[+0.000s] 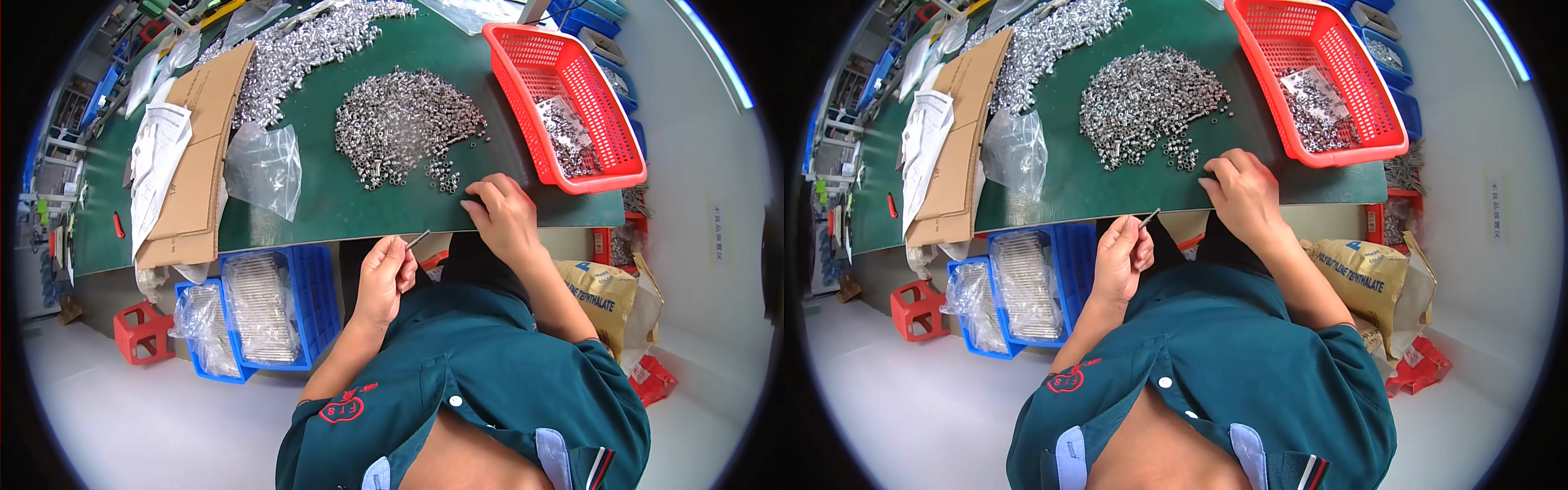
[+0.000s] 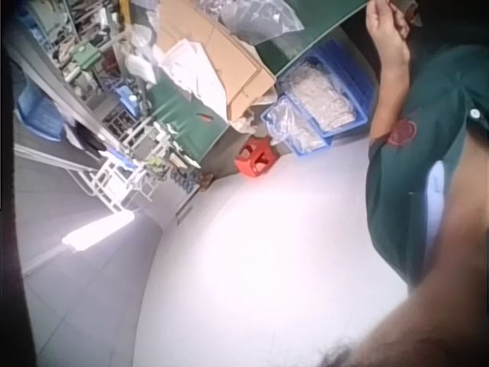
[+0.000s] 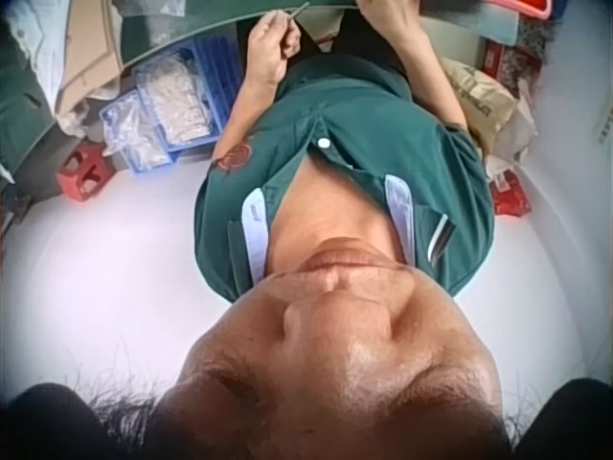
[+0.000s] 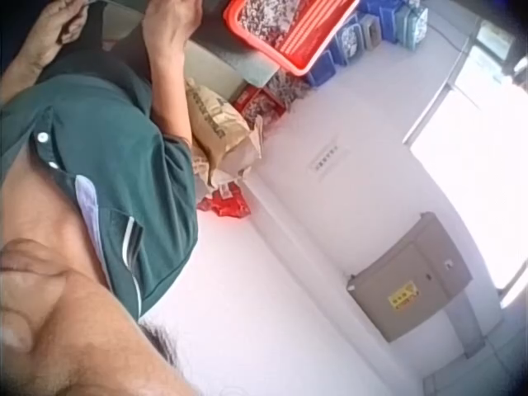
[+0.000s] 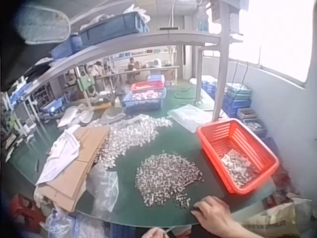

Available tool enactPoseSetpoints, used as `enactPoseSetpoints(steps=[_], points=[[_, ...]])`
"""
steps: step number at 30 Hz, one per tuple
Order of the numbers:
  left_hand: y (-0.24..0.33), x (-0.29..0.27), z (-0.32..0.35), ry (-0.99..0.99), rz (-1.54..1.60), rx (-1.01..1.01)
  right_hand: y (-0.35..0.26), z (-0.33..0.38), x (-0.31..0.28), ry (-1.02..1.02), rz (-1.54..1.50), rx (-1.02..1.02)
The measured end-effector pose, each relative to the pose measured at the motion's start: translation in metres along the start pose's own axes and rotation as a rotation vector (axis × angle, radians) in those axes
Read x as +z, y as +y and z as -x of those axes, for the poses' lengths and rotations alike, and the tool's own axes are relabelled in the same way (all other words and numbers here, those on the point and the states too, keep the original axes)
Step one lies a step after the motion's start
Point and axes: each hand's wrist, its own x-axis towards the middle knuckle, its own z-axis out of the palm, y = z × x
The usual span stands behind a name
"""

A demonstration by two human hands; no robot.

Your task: Stringing small metal components onto a needle or rod.

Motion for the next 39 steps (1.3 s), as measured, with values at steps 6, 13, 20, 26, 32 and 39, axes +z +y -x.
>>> enactPoseSetpoints(steps=[6,13,20,26,32,39], points=[[0.002,0.004,0.002,0.010,-0.005,-0.005,-0.001,-0.003,0.009,0.017,-0.009,-0.012],[0.001,0.004,0.000,0.037,-0.025,-0.008,-0.022,0.000,-0.065,0.016,-0.103,-0.313],[0.001,0.010,-0.004,-0.029,-0.009,-0.008,0.116,-0.039,-0.229,0.549,1.253,0.241],[-0.001,0.009,0.000,0.001,-0.036,0.000,-0.007,-0.014,-0.114,0.331,-0.008,0.042],[0.006,0.007,0.006,0.018,-0.029,0.025,0.001,-0.016,-0.013,-0.102,-0.328,0.066],[0.002,0.005,0.006,0.015,-0.013,0.017,0.008,-0.017,-0.001,-0.159,-0.172,-0.032]])
